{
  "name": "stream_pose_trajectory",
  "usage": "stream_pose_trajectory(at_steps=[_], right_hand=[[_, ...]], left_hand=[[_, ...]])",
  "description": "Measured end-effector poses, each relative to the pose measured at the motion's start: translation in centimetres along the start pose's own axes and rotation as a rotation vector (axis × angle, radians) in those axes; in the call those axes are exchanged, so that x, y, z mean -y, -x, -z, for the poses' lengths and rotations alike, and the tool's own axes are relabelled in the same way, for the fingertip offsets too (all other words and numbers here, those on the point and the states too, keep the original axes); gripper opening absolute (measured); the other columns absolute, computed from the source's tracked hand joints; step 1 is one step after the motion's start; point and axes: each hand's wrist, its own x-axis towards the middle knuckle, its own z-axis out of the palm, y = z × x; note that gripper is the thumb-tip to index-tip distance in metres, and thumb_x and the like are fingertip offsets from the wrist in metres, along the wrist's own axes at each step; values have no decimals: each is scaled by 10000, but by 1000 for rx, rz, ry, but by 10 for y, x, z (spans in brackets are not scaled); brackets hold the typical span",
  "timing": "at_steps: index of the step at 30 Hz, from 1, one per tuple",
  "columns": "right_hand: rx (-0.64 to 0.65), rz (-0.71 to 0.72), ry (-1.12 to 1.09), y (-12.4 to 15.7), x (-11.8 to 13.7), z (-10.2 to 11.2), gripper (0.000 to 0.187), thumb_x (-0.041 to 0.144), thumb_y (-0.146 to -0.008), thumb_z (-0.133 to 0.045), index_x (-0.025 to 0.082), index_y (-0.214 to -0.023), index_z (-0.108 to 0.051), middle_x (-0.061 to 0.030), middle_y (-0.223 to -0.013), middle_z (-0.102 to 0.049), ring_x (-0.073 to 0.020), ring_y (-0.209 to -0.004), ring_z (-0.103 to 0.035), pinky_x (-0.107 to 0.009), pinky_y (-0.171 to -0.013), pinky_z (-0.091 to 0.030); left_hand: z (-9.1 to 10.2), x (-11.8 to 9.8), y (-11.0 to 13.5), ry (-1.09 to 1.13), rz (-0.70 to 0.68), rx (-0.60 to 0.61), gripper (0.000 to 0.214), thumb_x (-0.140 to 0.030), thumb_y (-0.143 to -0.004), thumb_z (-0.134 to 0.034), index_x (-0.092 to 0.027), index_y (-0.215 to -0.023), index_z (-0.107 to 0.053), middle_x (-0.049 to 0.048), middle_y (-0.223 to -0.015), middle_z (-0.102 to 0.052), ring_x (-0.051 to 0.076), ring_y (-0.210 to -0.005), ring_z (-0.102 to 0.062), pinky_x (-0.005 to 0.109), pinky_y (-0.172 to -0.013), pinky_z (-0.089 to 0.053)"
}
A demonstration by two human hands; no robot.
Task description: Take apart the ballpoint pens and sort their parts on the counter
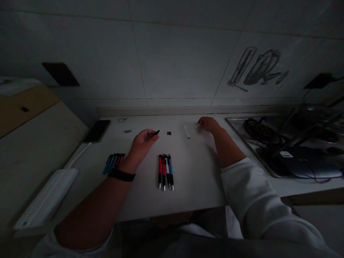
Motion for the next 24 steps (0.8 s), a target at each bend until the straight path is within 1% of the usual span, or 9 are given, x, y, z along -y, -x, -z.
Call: stream_pose_trajectory(at_steps=[6, 11, 18, 24], right_hand=[[21, 38, 1, -2, 0, -8, 352, 132, -816, -688, 218, -1148, -768, -56, -1094, -786, -203, -1008, -704, -270, -886, -502], [27, 58, 9, -3, 0, -7, 341, 139, -836, -684, 213, -1160, -759, -54, -1098, -787, -198, -995, -704, -268, -878, -500], [33, 73, 1, -2, 1, -6, 365, 112, -831, -676, 215, -1173, -756, -56, -1104, -791, -204, -997, -709, -276, -875, -507], [33, 84, -2, -4, -2, -7, 366, 141, -831, -697, 219, -1183, -760, -57, -1105, -790, -209, -1005, -711, -287, -897, -517]], left_hand=[[-1, -4, 1, 10, 19, 8, 282, -385, -775, -810, -194, -949, -697, 35, -936, -712, 178, -874, -657, 339, -879, -512], [-1, -3, 1, 17, 5, 14, 279, -379, -774, -808, -194, -947, -691, 36, -941, -718, 181, -890, -664, 344, -894, -521], [-1, -3, 1, 11, 6, 24, 267, -376, -778, -804, -196, -945, -699, 38, -940, -715, 181, -885, -661, 343, -889, -519], [-1, -2, 2, 15, 12, 34, 268, -379, -782, -808, -197, -950, -703, 40, -947, -722, 184, -890, -666, 349, -889, -517]])
